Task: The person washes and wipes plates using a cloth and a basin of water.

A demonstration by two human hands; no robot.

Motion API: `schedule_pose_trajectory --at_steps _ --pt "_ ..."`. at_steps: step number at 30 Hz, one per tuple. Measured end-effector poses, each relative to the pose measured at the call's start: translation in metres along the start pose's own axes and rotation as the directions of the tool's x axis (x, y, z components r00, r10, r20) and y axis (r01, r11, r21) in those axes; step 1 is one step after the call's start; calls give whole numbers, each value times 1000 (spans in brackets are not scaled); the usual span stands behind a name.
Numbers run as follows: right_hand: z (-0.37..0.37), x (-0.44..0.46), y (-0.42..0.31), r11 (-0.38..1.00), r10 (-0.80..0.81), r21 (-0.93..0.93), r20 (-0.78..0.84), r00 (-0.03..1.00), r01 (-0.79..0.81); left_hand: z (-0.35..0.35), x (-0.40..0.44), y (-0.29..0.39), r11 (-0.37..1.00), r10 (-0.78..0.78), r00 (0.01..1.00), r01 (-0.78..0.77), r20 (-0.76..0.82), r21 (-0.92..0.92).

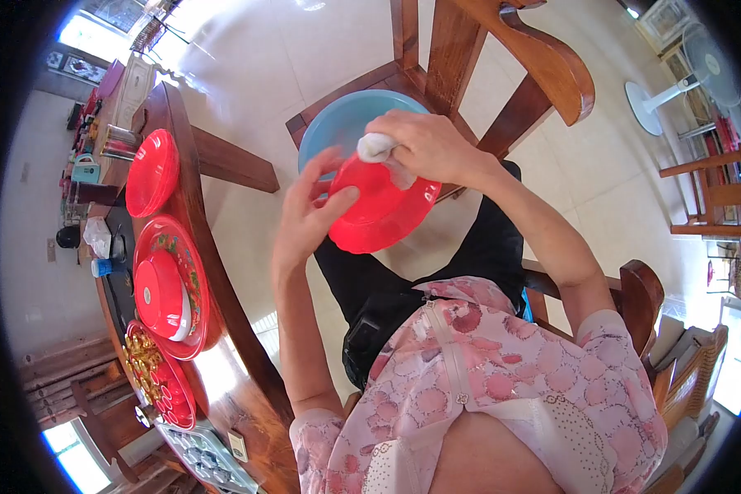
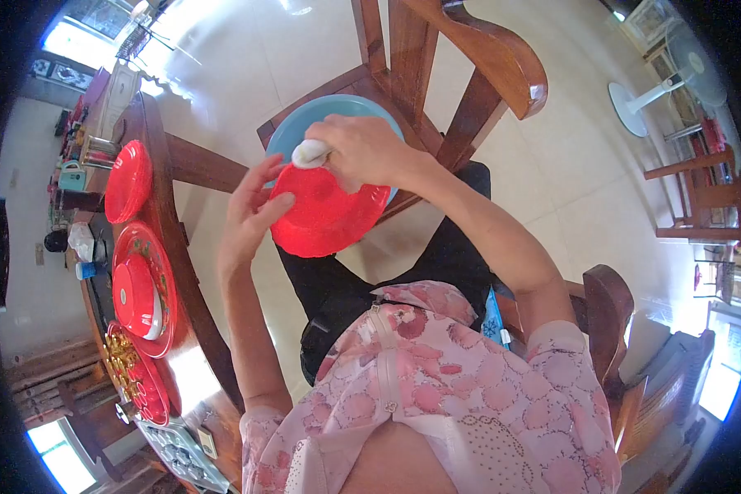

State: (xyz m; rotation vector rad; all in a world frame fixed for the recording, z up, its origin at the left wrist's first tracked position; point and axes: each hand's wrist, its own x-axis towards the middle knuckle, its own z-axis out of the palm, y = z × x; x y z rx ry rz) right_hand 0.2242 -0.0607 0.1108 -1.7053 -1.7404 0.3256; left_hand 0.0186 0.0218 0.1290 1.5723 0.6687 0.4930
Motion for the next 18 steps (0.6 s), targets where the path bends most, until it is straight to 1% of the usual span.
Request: schedule_pose_trajectory --at_steps 1,2,3,5,6,8,9,10,11,12,13,14,15,16,17,18 --pt "2 2 -5 998 -40 -37 17 999 41 3 3 -4 999 -8 994 2 106 52" --pt "4 2 -7 998 -69 -1 -1 998 69 7 5 -13 978 142 988 -148 53 145" --pt "6 2 -7 998 -66 -1 -2 998 66 8 6 -17 978 141 988 -148 56 145" --pt "12 0 -1 996 -73 52 -63 995 77 9 6 -22 999 46 997 -44 -68 26" --pt "16 -1 3 996 -72 51 -61 996 75 10 6 -26 999 44 997 -43 -68 23" --pt "23 -4 12 968 42 251 -139 989 -6 10 5 -32 994 35 982 -53 -184 -93" --pt "27 -6 16 968 41 250 -138 990 -5 8 5 -32 994 35 982 -53 -184 -94" --pt "31 -8 21 890 237 425 -116 965 -167 7 5 -31 973 -1 959 -65 -284 -223" --pt "37 -10 25 754 418 579 -59 907 -310 6 5 -29 934 -50 926 -90 -374 -347" --pt "47 -14 25 754 418 579 -59 907 -310 7 7 -23 920 -51 902 -125 -429 -373" --pt "60 -20 20 453 526 838 24 850 -303 9 8 -22 919 -51 902 -126 -430 -374" --pt "73 -26 16 83 588 968 145 796 -238 12 10 -21 909 -35 883 -167 -468 -383" --pt "88 -31 12 84 588 967 146 796 -240 15 11 -21 898 -22 863 -205 -505 -390" --pt "101 -35 7 -141 619 967 254 743 -214 19 11 -24 898 -24 864 -203 -502 -391" --pt "111 -40 7 -358 623 919 366 692 -164 23 12 -29 908 3 842 -227 -539 -351" --pt "114 -42 9 -359 625 919 366 690 -163 26 12 -33 918 30 817 -251 -576 -308"
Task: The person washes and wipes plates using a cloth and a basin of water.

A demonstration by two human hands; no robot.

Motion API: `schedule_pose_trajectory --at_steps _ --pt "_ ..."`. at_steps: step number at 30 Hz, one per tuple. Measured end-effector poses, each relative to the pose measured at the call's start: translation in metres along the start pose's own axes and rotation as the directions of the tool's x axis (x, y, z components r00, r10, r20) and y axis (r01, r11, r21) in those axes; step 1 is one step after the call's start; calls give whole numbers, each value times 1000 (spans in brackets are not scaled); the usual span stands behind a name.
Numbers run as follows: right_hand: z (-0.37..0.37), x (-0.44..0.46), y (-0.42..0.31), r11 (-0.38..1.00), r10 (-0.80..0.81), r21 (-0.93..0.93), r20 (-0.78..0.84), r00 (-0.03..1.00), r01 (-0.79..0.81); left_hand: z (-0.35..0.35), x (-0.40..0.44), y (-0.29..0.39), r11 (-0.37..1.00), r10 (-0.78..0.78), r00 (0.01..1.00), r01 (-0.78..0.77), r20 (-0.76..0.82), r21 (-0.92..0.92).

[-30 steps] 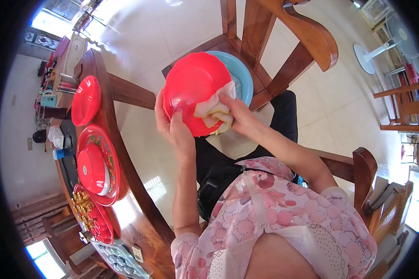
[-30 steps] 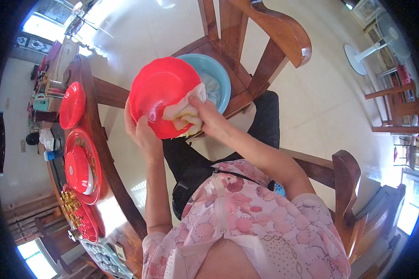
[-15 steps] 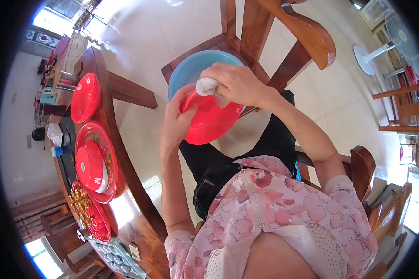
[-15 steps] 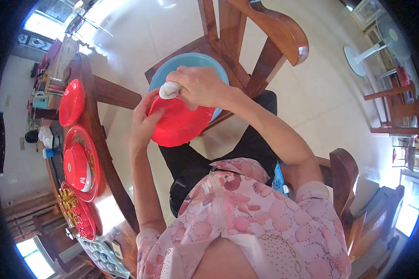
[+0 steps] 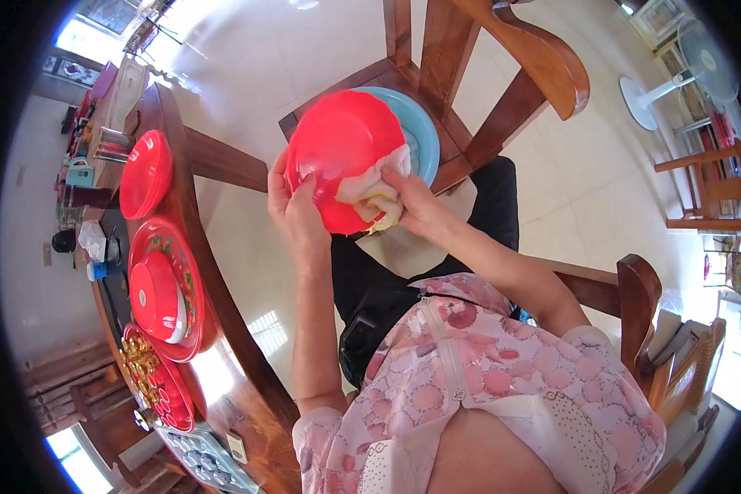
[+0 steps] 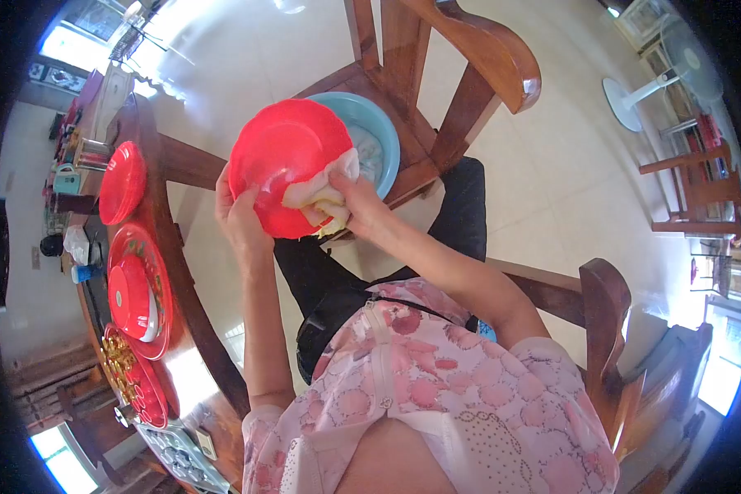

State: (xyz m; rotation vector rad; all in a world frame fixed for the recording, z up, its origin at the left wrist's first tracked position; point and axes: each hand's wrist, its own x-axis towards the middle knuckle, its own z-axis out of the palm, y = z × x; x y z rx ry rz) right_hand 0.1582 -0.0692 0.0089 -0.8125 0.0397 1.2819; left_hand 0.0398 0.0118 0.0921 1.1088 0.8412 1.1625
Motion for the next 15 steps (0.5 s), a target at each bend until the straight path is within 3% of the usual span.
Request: schedule_pose_trajectory --at_steps 3,5,7,8,9,10,11,13,15 --pt "-7 1 1 992 64 104 70 996 -71 -7 -3 -6 1000 -7 1000 7 26 22" --pt "-10 8 -14 967 -50 -248 45 998 60 -19 1 -4 998 -40 996 36 80 48" --pt "0 4 -42 972 -48 -230 0 999 47 -25 4 4 995 -74 988 64 134 74" --pt "-2 8 -57 745 -193 -635 89 977 205 -25 4 13 986 -86 978 56 191 154" --pt "1 7 -69 338 -275 -884 235 932 323 -24 5 23 971 -101 965 43 244 233" --pt "21 -12 -81 128 -326 -928 294 899 350 -23 5 31 951 -125 946 28 298 308" --pt "23 -13 -82 129 -324 -928 295 899 350 -23 6 30 951 -124 947 28 296 309" --pt "26 -14 -85 -194 -293 -736 675 677 649 -23 9 25 876 -247 838 -21 486 481" --pt "34 -17 -86 -210 -263 -724 689 675 657 -17 5 17 861 -251 800 -73 546 504"
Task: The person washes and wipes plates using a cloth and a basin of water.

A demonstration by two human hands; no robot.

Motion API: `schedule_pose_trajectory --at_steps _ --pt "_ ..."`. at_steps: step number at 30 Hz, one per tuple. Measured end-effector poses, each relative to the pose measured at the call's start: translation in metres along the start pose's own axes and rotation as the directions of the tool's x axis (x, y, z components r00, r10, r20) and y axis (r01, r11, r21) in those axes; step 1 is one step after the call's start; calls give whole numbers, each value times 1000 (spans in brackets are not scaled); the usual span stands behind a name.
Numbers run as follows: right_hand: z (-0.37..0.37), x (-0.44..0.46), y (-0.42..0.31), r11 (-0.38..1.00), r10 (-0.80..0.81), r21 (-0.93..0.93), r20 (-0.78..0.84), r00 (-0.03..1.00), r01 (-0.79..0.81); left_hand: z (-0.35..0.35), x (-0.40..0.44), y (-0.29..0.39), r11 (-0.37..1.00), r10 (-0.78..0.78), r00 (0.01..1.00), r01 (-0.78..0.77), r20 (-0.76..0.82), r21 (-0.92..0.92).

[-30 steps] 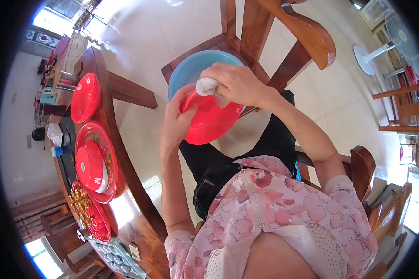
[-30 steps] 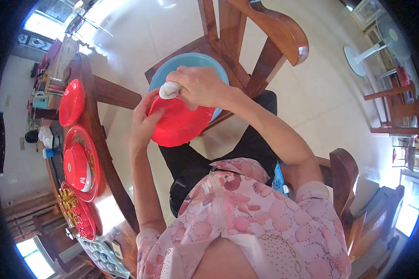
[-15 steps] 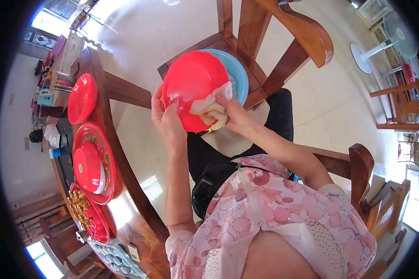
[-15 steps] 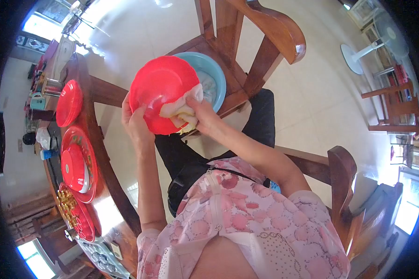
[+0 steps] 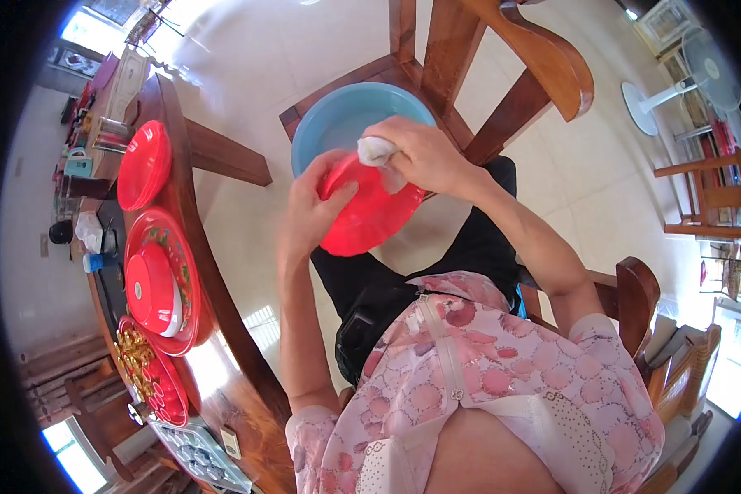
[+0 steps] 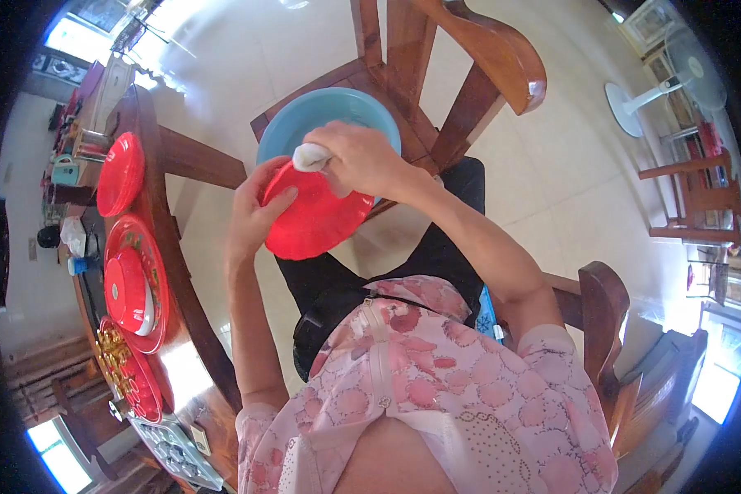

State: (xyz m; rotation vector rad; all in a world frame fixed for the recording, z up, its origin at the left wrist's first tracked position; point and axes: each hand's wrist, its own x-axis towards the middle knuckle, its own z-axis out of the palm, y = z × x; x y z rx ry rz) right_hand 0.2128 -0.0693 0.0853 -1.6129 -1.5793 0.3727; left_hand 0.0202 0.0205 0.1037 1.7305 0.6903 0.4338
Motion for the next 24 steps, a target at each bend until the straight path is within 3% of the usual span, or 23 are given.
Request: schedule_pose_trajectory --at_steps 2,4,6,8,9,10,11,12,14,15,17,18,20,21,23,24 --pt "-3 2 -5 999 10 36 28 1000 -11 9 2 -6 990 70 996 -77 -61 -117" --pt "0 3 4 990 42 131 20 999 -44 13 -1 -4 988 20 994 -35 -105 -148" --pt "8 2 13 971 73 226 11 997 -74 11 1 -11 951 -35 975 -35 -217 -308" --pt "21 -3 23 890 352 347 -103 930 -298 8 3 -10 917 -54 955 -69 -293 -393" --pt "28 -6 25 889 352 347 -104 930 -298 7 3 -9 874 -83 927 -108 -365 -474" --pt "38 -12 24 566 552 714 41 833 -411 7 5 -7 874 -82 928 -108 -364 -474" --pt "48 -17 22 102 642 901 263 720 -421 7 7 -5 850 -90 909 -143 -407 -507" --pt "62 -23 21 103 643 901 262 719 -421 8 9 -4 823 -101 888 -178 -448 -539" --pt "86 -36 17 -314 591 921 378 713 -229 16 12 -6 834 -84 866 -209 -492 -510" --pt "83 -37 9 -314 592 921 378 712 -229 20 12 -8 846 -67 840 -237 -538 -477" --pt "73 -35 -9 -537 615 812 563 552 -229 25 11 -12 874 -48 824 -238 -565 -423" --pt "76 -36 -3 -539 615 811 564 551 -229 26 10 -14 897 -25 807 -242 -590 -369" --pt "77 -38 23 -357 535 876 476 698 -323 21 8 -17 897 -10 827 -241 -562 -370" --pt "71 -34 28 -353 535 876 476 698 -327 17 7 -18 896 3 844 -240 -536 -373" --pt "55 -23 34 47 662 896 303 685 -442 6 3 -12 901 -6 879 -202 -476 -383" --pt "43 -18 34 48 659 894 306 687 -445 0 1 -7 908 -15 913 -159 -409 -389"
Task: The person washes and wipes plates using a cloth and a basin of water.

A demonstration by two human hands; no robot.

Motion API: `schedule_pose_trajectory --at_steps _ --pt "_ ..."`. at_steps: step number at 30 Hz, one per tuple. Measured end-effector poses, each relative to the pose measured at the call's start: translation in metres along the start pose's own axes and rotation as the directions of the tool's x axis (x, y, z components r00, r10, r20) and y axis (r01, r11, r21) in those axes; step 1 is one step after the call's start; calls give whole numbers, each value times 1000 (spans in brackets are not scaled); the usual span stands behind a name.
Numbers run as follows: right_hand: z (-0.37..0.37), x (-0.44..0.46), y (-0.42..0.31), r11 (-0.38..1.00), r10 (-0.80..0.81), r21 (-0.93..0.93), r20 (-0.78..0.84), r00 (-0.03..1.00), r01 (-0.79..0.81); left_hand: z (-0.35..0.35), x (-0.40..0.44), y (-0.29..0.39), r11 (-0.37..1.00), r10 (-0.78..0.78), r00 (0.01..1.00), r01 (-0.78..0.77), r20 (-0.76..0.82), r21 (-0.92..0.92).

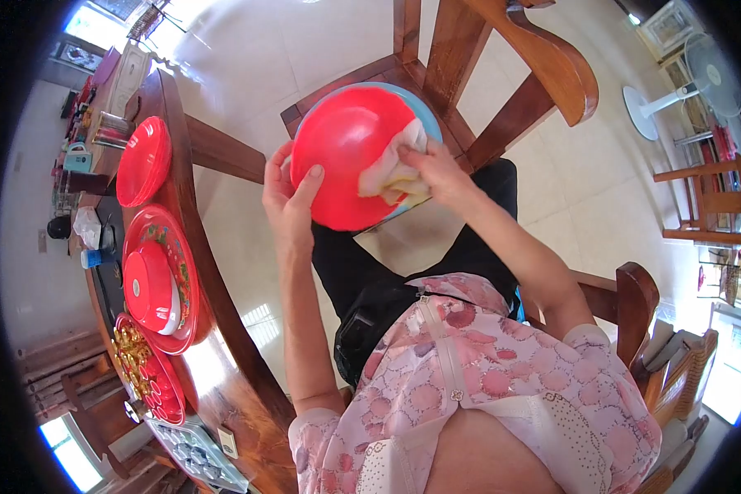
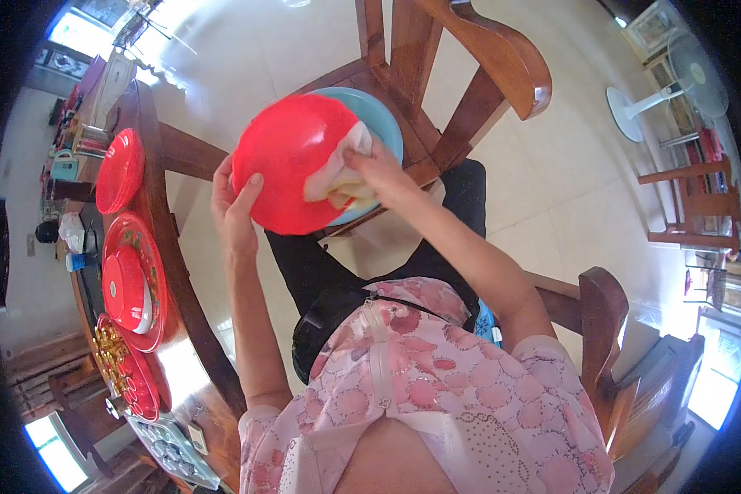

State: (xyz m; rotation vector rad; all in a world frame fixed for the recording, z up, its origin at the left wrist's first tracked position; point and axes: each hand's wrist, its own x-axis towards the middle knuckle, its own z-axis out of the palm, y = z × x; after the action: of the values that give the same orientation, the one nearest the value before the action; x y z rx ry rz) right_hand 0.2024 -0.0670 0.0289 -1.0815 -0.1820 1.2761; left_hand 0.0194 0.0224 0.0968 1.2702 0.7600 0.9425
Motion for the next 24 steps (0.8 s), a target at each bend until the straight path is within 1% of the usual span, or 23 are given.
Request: schedule_pose_trajectory --at_steps 1,2,3,4,5,6,7,8,10,11,12,13,14,15,16,17,18,19,20,21,22,23,24 --pt "-1 -4 -16 880 -178 -441 43 983 179 -3 1 9 1000 0 1000 0 -6 -1" --pt "1 -10 -28 549 -313 -774 159 936 315 -5 1 19 995 -35 997 29 63 95" --pt "5 -18 -36 462 -315 -826 187 931 322 -6 1 23 980 -77 988 51 131 191" --pt "6 -19 -36 463 -315 -826 185 931 321 -6 1 22 980 -77 988 51 132 191" --pt "7 -18 -37 252 -395 -837 369 842 486 -5 3 19 957 -139 957 63 256 284" --pt "11 -19 -39 24 -425 -788 549 720 615 -4 4 16 925 -209 906 61 367 376" --pt "16 -23 -40 15 -425 -797 542 725 604 1 2 11 931 -209 895 59 394 361" --pt "20 -25 -41 16 -426 -797 541 725 604 4 0 8 931 -209 895 59 395 361" --pt "24 -26 -42 23 -411 -789 553 725 614 8 -1 1 912 -87 897 -103 433 397" --pt "23 -24 -41 24 -411 -789 552 725 614 10 -2 -4 939 -69 931 -61 358 338" --pt "21 -20 -39 73 -442 -770 545 713 634 10 -3 -7 939 -68 932 -60 355 339" --pt "19 -17 -37 119 -473 -747 536 699 654 9 -3 -10 951 -87 948 -13 307 309" --pt "18 -15 -34 118 -473 -746 537 698 655 9 -4 -11 960 -108 959 33 261 277" --pt "17 -13 -32 231 -491 -743 469 734 629 10 -4 -10 960 -106 960 31 260 277" --pt "15 -11 -29 341 -501 -726 396 769 596 10 -4 -8 971 -86 973 35 213 236" --pt "14 -9 -25 341 -502 -726 396 769 597 11 -4 -6 980 -70 984 37 165 195" --pt "13 -7 -22 445 -464 -744 285 839 499 11 -4 -6 980 -70 983 36 168 196" --pt "11 -5 -17 541 -412 -744 172 895 392 10 -3 -6 984 -54 991 32 126 172" --pt "9 -3 -10 541 -413 -744 171 894 392 11 -2 -6 989 -40 996 27 82 148" --pt "6 -1 0 837 -282 -467 80 956 286 11 -2 -6 989 -39 996 27 83 148" --pt "3 0 11 986 -118 -111 47 992 123 12 -2 -5 992 -35 999 29 42 121" --pt "1 2 21 986 -119 -111 47 992 124 13 -1 -5 995 -31 1000 31 1 95" --pt "-1 4 33 996 -17 84 74 997 11 13 0 -6 995 -31 1000 30 1 94"
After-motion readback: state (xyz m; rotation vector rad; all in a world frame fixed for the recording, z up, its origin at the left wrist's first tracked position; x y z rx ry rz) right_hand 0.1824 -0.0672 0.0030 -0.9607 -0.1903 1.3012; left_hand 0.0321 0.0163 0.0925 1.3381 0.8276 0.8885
